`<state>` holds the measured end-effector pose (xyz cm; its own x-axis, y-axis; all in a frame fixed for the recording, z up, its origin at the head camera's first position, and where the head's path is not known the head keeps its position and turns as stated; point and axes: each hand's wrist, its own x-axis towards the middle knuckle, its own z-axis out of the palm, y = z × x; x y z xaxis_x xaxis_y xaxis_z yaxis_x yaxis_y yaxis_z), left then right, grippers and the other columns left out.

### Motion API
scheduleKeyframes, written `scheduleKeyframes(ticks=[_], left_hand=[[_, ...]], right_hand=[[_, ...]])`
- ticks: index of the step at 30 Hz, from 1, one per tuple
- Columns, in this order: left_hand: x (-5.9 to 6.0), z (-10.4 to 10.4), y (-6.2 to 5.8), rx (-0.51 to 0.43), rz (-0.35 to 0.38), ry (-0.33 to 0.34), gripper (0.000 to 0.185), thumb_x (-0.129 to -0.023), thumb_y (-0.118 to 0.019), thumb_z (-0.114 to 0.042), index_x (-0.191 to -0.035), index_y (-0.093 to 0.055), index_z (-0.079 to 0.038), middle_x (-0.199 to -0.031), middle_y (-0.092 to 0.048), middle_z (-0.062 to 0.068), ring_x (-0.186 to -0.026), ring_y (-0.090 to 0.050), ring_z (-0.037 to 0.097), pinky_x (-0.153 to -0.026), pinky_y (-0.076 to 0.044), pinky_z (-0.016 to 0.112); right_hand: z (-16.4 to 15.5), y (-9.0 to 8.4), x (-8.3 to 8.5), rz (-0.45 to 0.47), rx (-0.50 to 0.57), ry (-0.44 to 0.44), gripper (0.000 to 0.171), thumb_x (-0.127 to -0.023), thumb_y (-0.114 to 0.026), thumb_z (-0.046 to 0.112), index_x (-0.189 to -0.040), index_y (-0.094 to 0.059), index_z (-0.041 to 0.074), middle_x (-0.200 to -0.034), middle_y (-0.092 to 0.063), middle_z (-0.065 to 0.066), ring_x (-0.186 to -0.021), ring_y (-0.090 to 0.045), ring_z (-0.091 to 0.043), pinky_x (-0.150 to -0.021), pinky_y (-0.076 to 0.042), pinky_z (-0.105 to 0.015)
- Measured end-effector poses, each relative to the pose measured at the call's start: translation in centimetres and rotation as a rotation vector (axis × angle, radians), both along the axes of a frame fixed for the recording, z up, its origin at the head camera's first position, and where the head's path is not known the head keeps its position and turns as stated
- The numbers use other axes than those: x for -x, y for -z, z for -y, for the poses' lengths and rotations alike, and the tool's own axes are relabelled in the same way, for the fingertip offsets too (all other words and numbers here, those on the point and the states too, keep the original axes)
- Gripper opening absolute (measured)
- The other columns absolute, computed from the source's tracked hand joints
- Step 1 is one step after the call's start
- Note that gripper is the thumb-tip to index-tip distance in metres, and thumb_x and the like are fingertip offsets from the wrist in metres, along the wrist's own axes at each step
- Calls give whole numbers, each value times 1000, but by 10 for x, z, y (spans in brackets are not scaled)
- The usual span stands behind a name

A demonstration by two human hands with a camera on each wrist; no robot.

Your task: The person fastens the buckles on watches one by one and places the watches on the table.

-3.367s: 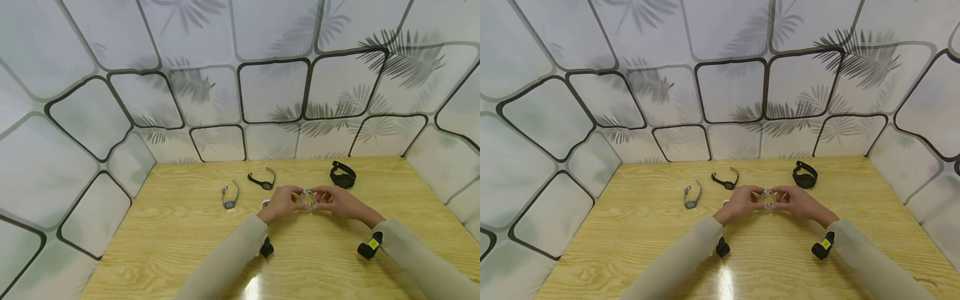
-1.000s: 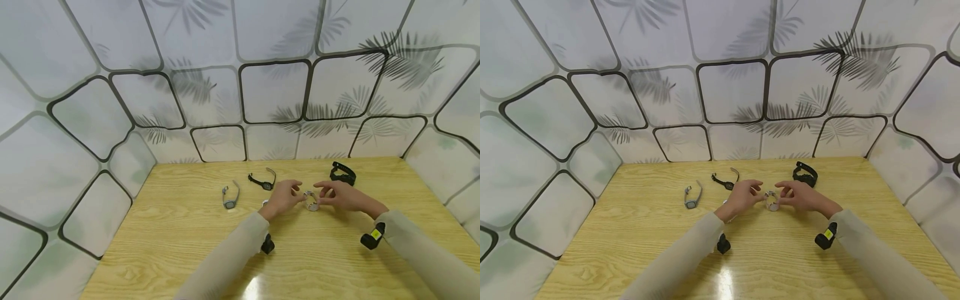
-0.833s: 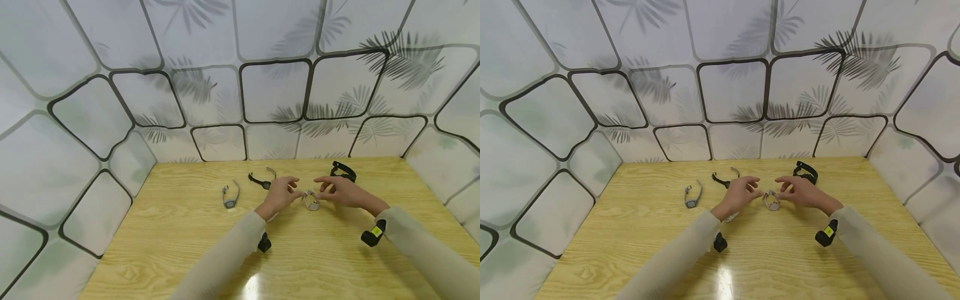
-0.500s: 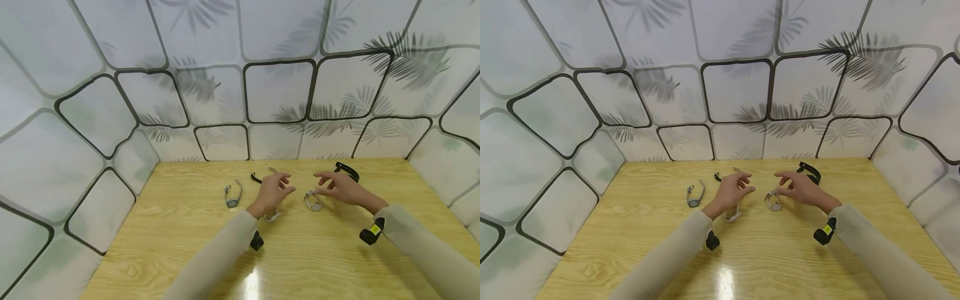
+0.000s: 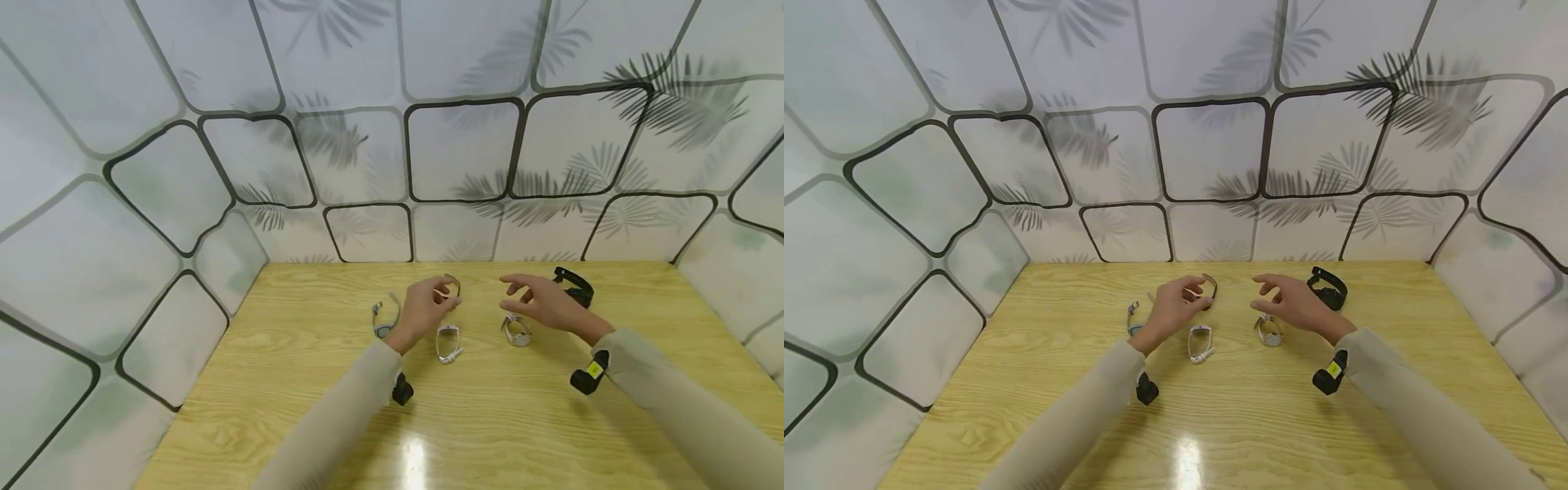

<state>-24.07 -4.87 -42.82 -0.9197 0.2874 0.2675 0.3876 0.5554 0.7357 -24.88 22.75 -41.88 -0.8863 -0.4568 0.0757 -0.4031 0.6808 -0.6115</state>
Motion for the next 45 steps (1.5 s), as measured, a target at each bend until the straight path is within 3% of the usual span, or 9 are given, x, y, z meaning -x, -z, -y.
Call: scheduleKeyframes(ticks=[4, 13, 23, 27, 30, 33, 36, 42, 45], left_hand=[[2, 6, 2, -19, 4, -38, 41, -96, -76, -18, -133, -67, -4, -114, -70, 19, -87, -71, 24, -66, -58, 24], [3, 12, 7, -43, 80, -104, 45, -96, -77, -18, -135, -63, -2, -125, -63, 19, -89, -70, 23, -71, -59, 28], [6, 13, 10, -56, 158, -128, 51, -97, -75, -19, -140, -58, 1, -134, -55, 27, -87, -70, 20, -67, -59, 27], [8, 12, 13, -36, 181, -146, 54, -98, -74, -20, -143, -55, 3, -124, -63, 24, -78, -69, 16, -63, -57, 28], [10, 12, 16, -2, 173, -166, 54, -98, -74, -21, -143, -54, 3, -123, -65, 23, -86, -68, 21, -73, -58, 34], [11, 12, 20, 22, 164, -182, 54, -99, -73, -22, -142, -55, 4, -133, -60, 24, -105, -63, 30, -91, -55, 43], [13, 12, 22, 37, 162, -193, 52, -99, -73, -22, -141, -56, 3, -136, -58, 25, -118, -58, 35, -101, -50, 49], [14, 12, 24, 59, 159, -204, 52, -98, -73, -22, -141, -56, 3, -135, -59, 24, -126, -55, 37, -106, -47, 50], [15, 12, 24, 69, 163, -206, 52, -98, -74, -22, -140, -57, 4, -134, -60, 24, -125, -56, 37, -104, -49, 49]], right_hand=[[10, 3, 9, 7, 15, 7, 64, -101, -68, 37, -151, -48, 2, -128, -63, -23, -94, -67, -25, -69, -56, -38], [32, 12, 28, 16, 24, 29, 68, -100, -69, 39, -152, -46, 2, -138, -58, -27, -91, -69, -25, -71, -58, -40], [49, 13, 34, 67, 10, 37, 68, -100, -70, 36, -153, -45, 1, -143, -54, -26, -108, -66, -39, -84, -58, -51], [55, 18, 38, 77, 20, 20, 67, -100, -70, 33, -153, -45, 1, -146, -52, -27, -109, -66, -40, -85, -58, -51], [59, 23, 42, 98, 33, 5, 68, -100, -71, 33, -153, -44, 0, -149, -49, -27, -111, -65, -41, -87, -58, -51], [64, 27, 45, 122, 30, -6, 69, -100, -71, 33, -154, -43, 0, -150, -47, -27, -112, -66, -41, -88, -58, -51], [71, 29, 48, 116, 7, -14, 69, -99, -72, 34, -152, -45, 0, -150, -48, -27, -115, -64, -42, -92, -56, -54], [82, 31, 51, 96, -26, -17, 70, -96, -75, 34, -150, -48, -2, -148, -49, -28, -135, -47, -47, -106, -44, -62], [85, 33, 54, 106, -43, -12, 71, -96, -75, 34, -150, -47, -2, -150, -48, -28, -137, -45, -47, -107, -43, -62]])
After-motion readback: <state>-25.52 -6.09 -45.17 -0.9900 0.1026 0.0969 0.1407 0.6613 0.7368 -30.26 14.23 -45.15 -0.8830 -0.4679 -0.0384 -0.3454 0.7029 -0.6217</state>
